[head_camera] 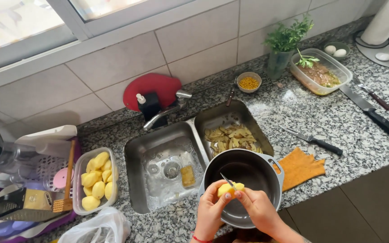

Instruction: The person peels potatoes over a kitchen sink using a peeler, then washes a pot with a sponge under running water. Afterward, they cut the peeled potatoes into smaller pieces with a knife and place them into the pot.

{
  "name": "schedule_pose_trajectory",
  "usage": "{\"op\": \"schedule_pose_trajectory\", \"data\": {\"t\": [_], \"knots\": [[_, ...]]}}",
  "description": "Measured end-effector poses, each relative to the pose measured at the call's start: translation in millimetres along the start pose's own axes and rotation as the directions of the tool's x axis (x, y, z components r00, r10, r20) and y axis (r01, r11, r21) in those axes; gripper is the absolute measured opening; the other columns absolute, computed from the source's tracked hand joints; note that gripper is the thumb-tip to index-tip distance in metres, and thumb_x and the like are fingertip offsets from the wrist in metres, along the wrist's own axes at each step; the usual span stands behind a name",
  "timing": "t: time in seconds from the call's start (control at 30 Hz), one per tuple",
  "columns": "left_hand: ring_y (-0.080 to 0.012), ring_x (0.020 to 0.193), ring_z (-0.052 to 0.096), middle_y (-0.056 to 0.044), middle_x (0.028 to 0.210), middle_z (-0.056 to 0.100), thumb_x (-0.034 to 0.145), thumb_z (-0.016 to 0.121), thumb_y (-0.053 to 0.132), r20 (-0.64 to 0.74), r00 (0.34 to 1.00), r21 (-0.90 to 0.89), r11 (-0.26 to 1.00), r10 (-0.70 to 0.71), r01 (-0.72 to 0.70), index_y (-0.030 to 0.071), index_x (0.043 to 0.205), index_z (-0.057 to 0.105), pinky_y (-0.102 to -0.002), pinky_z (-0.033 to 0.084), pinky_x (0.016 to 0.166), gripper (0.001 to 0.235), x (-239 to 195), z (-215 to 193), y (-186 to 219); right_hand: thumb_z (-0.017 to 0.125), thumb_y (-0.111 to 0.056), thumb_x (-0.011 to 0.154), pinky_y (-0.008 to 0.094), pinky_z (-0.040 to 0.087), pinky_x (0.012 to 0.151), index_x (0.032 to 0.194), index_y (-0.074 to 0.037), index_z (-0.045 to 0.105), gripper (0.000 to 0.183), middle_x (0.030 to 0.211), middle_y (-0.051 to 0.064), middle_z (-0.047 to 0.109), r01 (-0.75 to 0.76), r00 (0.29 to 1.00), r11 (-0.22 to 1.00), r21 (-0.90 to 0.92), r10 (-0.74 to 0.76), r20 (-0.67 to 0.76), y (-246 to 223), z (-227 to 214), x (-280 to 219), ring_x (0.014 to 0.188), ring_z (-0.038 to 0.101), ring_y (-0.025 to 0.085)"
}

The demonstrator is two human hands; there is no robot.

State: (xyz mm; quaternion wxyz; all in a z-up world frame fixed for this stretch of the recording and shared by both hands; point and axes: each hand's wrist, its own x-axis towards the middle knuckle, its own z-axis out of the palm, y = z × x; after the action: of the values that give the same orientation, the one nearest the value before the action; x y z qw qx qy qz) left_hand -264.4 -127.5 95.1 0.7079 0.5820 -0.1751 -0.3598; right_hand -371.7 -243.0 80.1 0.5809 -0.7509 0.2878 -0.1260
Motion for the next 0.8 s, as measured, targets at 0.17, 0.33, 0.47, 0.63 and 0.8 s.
{"op": "schedule_pose_trajectory", "data": {"t": [0.17,0.33,0.47,0.63,0.8], "knots": [[-0.0149,0.090,0.064,-0.008,0.105,0.066,0.077,0.069,0.027,0.038,0.999,-0.120,0.993,0.020,-0.015,0.002,0.108,0.066,-0.025,0.052,0.077,0.039,-1,-11,17,0.048,-0.060,0.078,0.026,0.024,0.049,0.065,-0.009,0.049,0.053,0.056,0.000,0.039,-0.150,0.989,0.977,0.154,0.149,0.017,10,3,7,0.052,0.033,0.010],[-0.0159,0.091,0.065,-0.013,0.101,0.071,0.074,0.072,0.023,0.123,0.990,-0.127,0.989,-0.065,0.081,-0.001,0.110,0.066,-0.026,0.053,0.081,0.043,-1,-19,5,0.055,-0.067,0.062,0.025,0.026,0.048,0.088,-0.011,0.065,0.062,0.056,-0.004,0.047,-0.197,0.978,0.978,-0.074,0.202,0.060,-26,7,0,0.050,0.036,0.006],[-0.0165,0.094,0.066,-0.013,0.104,0.071,0.073,0.073,0.025,0.148,0.987,-0.130,0.988,-0.059,0.079,-0.001,0.109,0.066,-0.026,0.053,0.082,0.044,-3,-15,12,0.051,-0.063,0.071,0.026,0.025,0.047,0.085,-0.012,0.065,0.055,0.054,-0.004,0.043,-0.186,0.982,0.978,-0.096,0.189,0.025,-24,12,-6,0.048,0.035,0.007],[-0.0177,0.096,0.068,-0.014,0.106,0.072,0.072,0.074,0.014,0.038,0.991,-0.120,0.984,-0.127,0.131,-0.001,0.109,0.067,-0.027,0.055,0.086,0.040,-1,-12,3,0.039,-0.060,0.076,0.026,0.040,0.054,0.104,-0.022,0.069,0.055,0.060,-0.004,0.062,-0.224,0.974,0.947,-0.231,0.219,-0.050,-42,14,-13,0.054,0.055,0.010],[-0.0157,0.094,0.067,-0.011,0.108,0.071,0.072,0.074,0.013,-0.012,0.997,-0.068,0.995,-0.075,0.075,-0.001,0.106,0.069,-0.026,0.056,0.081,0.038,2,-12,-3,0.040,-0.052,0.083,0.026,0.037,0.053,0.106,-0.025,0.071,0.047,0.059,-0.005,0.060,-0.291,0.957,0.924,-0.249,0.287,-0.052,-49,12,-19,0.056,0.053,0.011]]}}
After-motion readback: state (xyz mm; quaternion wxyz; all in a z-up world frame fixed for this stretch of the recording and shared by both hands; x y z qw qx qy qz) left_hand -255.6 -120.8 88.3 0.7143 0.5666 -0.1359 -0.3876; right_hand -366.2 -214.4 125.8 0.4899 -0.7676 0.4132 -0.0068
